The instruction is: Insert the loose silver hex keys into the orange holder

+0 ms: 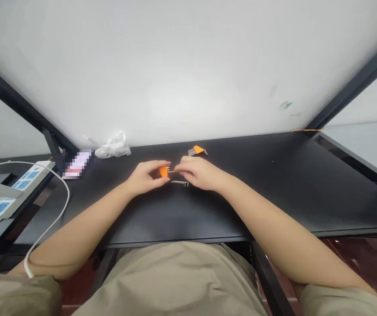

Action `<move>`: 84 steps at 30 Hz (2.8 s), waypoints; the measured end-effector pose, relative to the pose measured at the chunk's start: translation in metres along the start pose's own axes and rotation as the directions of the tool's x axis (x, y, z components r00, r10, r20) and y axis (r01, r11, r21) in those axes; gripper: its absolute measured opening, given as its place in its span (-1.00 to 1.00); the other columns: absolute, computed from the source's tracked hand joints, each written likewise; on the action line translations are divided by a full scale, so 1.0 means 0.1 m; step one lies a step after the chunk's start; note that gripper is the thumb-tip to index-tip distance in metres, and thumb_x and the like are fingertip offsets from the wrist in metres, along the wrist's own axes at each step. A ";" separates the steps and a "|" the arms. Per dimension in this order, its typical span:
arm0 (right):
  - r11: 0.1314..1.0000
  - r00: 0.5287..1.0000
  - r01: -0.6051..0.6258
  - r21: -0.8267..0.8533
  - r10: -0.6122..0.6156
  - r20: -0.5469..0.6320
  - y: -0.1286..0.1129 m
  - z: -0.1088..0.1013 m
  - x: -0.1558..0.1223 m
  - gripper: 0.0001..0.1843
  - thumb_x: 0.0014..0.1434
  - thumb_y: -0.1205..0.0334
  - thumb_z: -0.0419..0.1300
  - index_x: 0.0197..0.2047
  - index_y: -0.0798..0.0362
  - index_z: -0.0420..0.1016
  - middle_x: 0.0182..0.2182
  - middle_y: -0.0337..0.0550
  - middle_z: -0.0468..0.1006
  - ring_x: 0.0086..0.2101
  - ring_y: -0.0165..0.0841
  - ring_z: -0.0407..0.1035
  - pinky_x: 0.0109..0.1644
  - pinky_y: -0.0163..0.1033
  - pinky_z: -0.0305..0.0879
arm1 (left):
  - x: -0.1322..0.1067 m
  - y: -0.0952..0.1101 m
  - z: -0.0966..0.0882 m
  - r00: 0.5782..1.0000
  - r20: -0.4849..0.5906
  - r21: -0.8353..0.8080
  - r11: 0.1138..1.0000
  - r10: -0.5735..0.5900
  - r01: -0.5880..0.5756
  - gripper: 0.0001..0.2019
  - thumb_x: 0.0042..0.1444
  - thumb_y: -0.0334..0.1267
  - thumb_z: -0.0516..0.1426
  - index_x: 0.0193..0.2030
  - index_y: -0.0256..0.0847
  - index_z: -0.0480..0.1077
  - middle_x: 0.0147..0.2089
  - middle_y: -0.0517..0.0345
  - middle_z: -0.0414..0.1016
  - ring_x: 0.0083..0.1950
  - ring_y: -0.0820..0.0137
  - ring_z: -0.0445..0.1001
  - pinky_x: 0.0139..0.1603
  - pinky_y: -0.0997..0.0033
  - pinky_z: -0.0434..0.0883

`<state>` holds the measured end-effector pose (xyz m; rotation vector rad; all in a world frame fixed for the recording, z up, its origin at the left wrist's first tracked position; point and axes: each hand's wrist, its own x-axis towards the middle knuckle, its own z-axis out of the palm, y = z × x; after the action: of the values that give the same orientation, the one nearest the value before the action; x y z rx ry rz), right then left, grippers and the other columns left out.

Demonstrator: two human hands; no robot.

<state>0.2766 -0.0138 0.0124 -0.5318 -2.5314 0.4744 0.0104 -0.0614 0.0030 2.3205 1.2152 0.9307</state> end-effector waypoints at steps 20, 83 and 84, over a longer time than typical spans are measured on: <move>0.968 0.994 -0.054 0.245 0.074 -0.076 -0.24 0.24 0.09 -0.80 0.24 0.39 0.14 -0.07 0.00 0.38 -0.12 -0.10 0.45 -0.23 -0.33 0.41 -0.16 -0.18 0.42 | 0.02 0.04 0.04 0.998 0.047 0.074 0.996 0.036 -0.039 -0.57 0.17 -0.04 0.28 0.16 -0.09 0.48 0.00 0.10 0.62 -0.06 0.31 0.60 0.02 0.34 0.51; 0.996 0.997 -0.072 0.046 0.070 0.037 -0.07 0.04 0.03 -0.85 0.23 0.39 0.12 -0.21 0.03 0.51 -0.35 -0.17 0.50 -0.36 -0.37 0.33 -0.25 -0.27 0.25 | 0.01 0.00 0.01 0.999 -0.041 0.072 0.997 -0.021 0.024 -0.44 0.14 0.00 0.28 0.25 -0.12 0.43 0.21 0.05 0.54 0.16 0.20 0.57 0.26 0.22 0.48; 0.996 0.997 -0.071 0.045 0.069 0.035 -0.06 0.04 0.03 -0.85 0.23 0.39 0.12 -0.21 0.03 0.51 -0.34 -0.17 0.50 -0.36 -0.37 0.33 -0.25 -0.27 0.25 | 0.01 0.00 0.01 0.999 -0.042 0.072 0.997 -0.021 0.024 -0.44 0.14 0.00 0.28 0.25 -0.12 0.43 0.21 0.05 0.55 0.15 0.20 0.57 0.26 0.22 0.48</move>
<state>0.2703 -0.0190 0.0129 -0.6013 -2.5333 0.5703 0.0118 -0.0608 0.0025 2.3494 1.3091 0.9456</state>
